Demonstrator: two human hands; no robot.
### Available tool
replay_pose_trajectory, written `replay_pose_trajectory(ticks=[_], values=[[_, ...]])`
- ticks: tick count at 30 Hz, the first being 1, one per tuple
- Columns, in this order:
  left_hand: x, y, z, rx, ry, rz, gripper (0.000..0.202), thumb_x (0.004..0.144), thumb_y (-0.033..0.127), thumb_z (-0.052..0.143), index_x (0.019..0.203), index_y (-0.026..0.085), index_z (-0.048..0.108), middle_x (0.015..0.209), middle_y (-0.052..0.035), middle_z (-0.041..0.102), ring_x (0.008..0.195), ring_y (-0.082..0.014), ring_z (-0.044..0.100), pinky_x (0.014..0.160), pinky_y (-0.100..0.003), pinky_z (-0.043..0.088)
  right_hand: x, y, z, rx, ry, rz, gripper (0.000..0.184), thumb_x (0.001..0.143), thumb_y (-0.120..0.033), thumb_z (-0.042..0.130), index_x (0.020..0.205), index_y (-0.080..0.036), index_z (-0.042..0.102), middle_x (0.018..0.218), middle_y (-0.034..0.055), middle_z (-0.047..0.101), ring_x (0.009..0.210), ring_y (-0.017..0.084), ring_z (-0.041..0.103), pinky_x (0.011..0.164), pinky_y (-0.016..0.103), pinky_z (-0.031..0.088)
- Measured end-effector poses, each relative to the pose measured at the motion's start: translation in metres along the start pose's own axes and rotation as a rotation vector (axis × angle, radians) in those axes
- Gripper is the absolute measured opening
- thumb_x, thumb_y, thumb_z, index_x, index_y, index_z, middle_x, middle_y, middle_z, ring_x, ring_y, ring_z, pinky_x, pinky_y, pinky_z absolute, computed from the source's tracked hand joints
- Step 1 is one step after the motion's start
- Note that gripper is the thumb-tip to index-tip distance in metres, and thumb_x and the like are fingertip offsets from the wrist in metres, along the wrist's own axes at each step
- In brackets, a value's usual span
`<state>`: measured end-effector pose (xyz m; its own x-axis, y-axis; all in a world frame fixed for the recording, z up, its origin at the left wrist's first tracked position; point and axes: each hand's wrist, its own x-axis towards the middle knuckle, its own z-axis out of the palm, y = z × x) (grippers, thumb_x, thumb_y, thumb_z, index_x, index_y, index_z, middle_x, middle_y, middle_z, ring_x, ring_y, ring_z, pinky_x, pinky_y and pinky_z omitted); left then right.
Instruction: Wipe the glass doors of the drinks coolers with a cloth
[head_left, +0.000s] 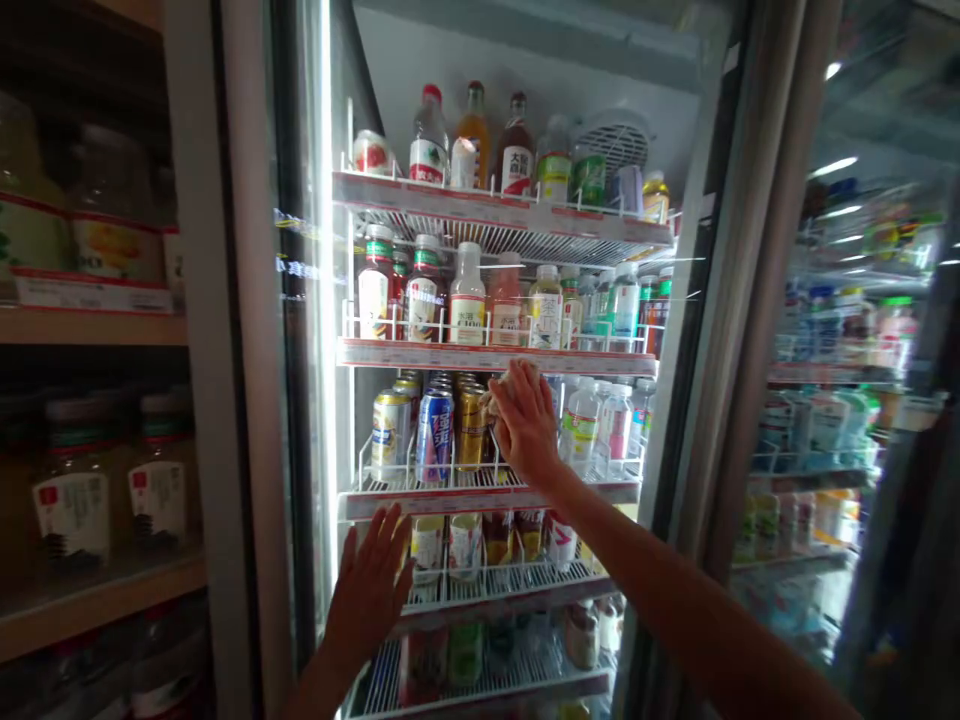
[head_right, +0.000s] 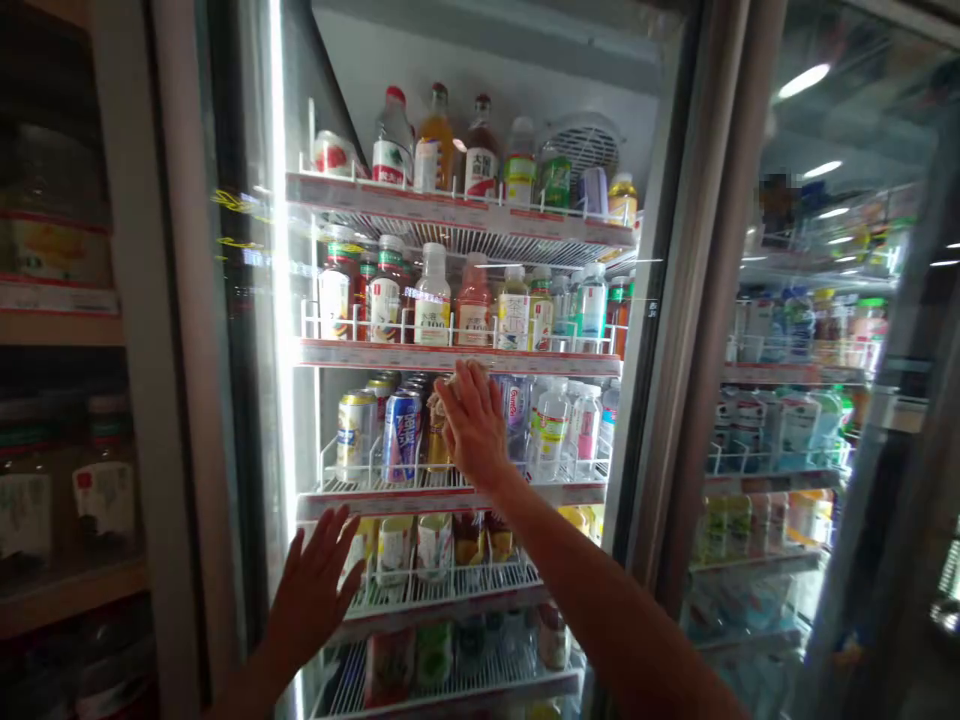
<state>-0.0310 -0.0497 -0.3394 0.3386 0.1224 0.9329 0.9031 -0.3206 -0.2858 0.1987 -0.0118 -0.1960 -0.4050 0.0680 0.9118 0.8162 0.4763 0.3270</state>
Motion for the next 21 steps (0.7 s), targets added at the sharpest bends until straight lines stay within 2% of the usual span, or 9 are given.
replay_pose_trajectory(ticks=[1, 4, 6, 7, 11, 12, 17, 19, 21], values=[[0.0, 0.001, 0.001, -0.01, 0.006, -0.014, 0.064, 0.087, 0.021, 0.044, 0.144, 0.014, 0.018, 0.148, -0.01, 0.027, 0.14, -0.0188, 0.015, 0.116, -0.039, 0.01, -0.003, -0.001, 0.0, 0.011, 0.008, -0.022, 0.052, 0.084, -0.014, 0.047, 0.135, -0.019, 0.04, 0.149, 0.0086, 0.029, 0.143, 0.024, 0.008, 0.113, 0.051, 0.023], [-0.002, 0.005, 0.004, -0.055, 0.009, -0.054, 0.063, 0.088, 0.023, 0.044, 0.144, 0.017, 0.017, 0.149, -0.0075, 0.023, 0.14, -0.0178, 0.015, 0.116, -0.039, 0.009, -0.029, -0.012, 0.002, 0.081, -0.094, -0.41, 0.046, 0.086, -0.016, 0.048, 0.131, -0.023, 0.045, 0.146, 0.004, 0.036, 0.141, 0.018, 0.017, 0.112, 0.041, 0.03], [-0.004, 0.007, 0.006, -0.111, 0.013, -0.107, 0.06, 0.089, 0.029, 0.042, 0.144, 0.02, 0.018, 0.149, -0.0059, 0.024, 0.14, -0.0172, 0.017, 0.116, -0.039, 0.009, -0.04, -0.011, 0.001, 0.083, -0.14, -0.546, 0.04, 0.087, -0.018, 0.048, 0.127, -0.025, 0.049, 0.143, 0.0004, 0.04, 0.14, 0.015, 0.021, 0.113, 0.036, 0.03], [-0.004, 0.008, 0.007, -0.131, 0.013, -0.122, 0.059, 0.09, 0.031, 0.041, 0.144, 0.021, 0.019, 0.149, -0.0053, 0.025, 0.14, -0.0168, 0.017, 0.116, -0.039, 0.009, -0.04, -0.007, -0.002, 0.062, -0.126, -0.502, 0.039, 0.088, -0.019, 0.047, 0.126, -0.024, 0.05, 0.143, 0.0005, 0.041, 0.14, 0.015, 0.021, 0.114, 0.038, 0.028], [-0.005, 0.011, 0.01, -0.156, 0.023, -0.142, 0.058, 0.09, 0.029, 0.04, 0.144, 0.022, 0.02, 0.15, -0.004, 0.024, 0.14, -0.0174, 0.017, 0.116, -0.041, 0.008, -0.022, 0.027, -0.014, -0.042, 0.043, -0.018, 0.046, 0.085, -0.014, 0.045, 0.131, -0.02, 0.046, 0.148, 0.0076, 0.031, 0.142, 0.024, 0.01, 0.113, 0.051, 0.023], [-0.005, 0.011, 0.01, -0.166, 0.028, -0.157, 0.058, 0.089, 0.029, 0.04, 0.144, 0.023, 0.02, 0.15, -0.0035, 0.024, 0.14, -0.0177, 0.017, 0.116, -0.041, 0.008, -0.022, 0.034, -0.015, -0.044, 0.054, 0.024, 0.048, 0.084, -0.013, 0.045, 0.132, -0.019, 0.045, 0.149, 0.0083, 0.029, 0.143, 0.024, 0.009, 0.113, 0.051, 0.024], [-0.008, 0.01, 0.012, -0.16, 0.018, -0.145, 0.063, 0.086, 0.024, 0.042, 0.144, 0.024, 0.018, 0.151, -0.0024, 0.021, 0.141, -0.0188, 0.015, 0.116, -0.043, 0.007, -0.057, 0.027, -0.022, 0.128, -0.125, -0.268, 0.039, 0.084, -0.014, 0.045, 0.122, -0.021, 0.053, 0.136, 0.006, 0.049, 0.141, 0.018, 0.018, 0.111, 0.042, 0.032], [-0.007, 0.016, 0.013, -0.159, 0.027, -0.155, 0.067, 0.083, 0.021, 0.045, 0.145, 0.024, 0.018, 0.152, -0.003, 0.017, 0.141, -0.0217, 0.014, 0.116, -0.046, 0.009, -0.067, 0.009, -0.029, 0.263, -0.118, -0.168, 0.035, 0.085, -0.013, 0.043, 0.117, -0.018, 0.055, 0.133, 0.009, 0.052, 0.138, 0.017, 0.026, 0.11, 0.039, 0.035], [-0.003, 0.03, 0.012, -0.251, 0.014, -0.237, 0.073, 0.08, 0.021, 0.05, 0.144, 0.029, 0.017, 0.152, -0.0025, 0.018, 0.139, -0.026, 0.02, 0.113, -0.051, 0.022, -0.068, -0.015, -0.037, 0.439, -0.062, 0.053, 0.036, 0.085, -0.012, 0.04, 0.117, -0.016, 0.054, 0.135, 0.0119, 0.049, 0.135, 0.017, 0.033, 0.108, 0.038, 0.038]])
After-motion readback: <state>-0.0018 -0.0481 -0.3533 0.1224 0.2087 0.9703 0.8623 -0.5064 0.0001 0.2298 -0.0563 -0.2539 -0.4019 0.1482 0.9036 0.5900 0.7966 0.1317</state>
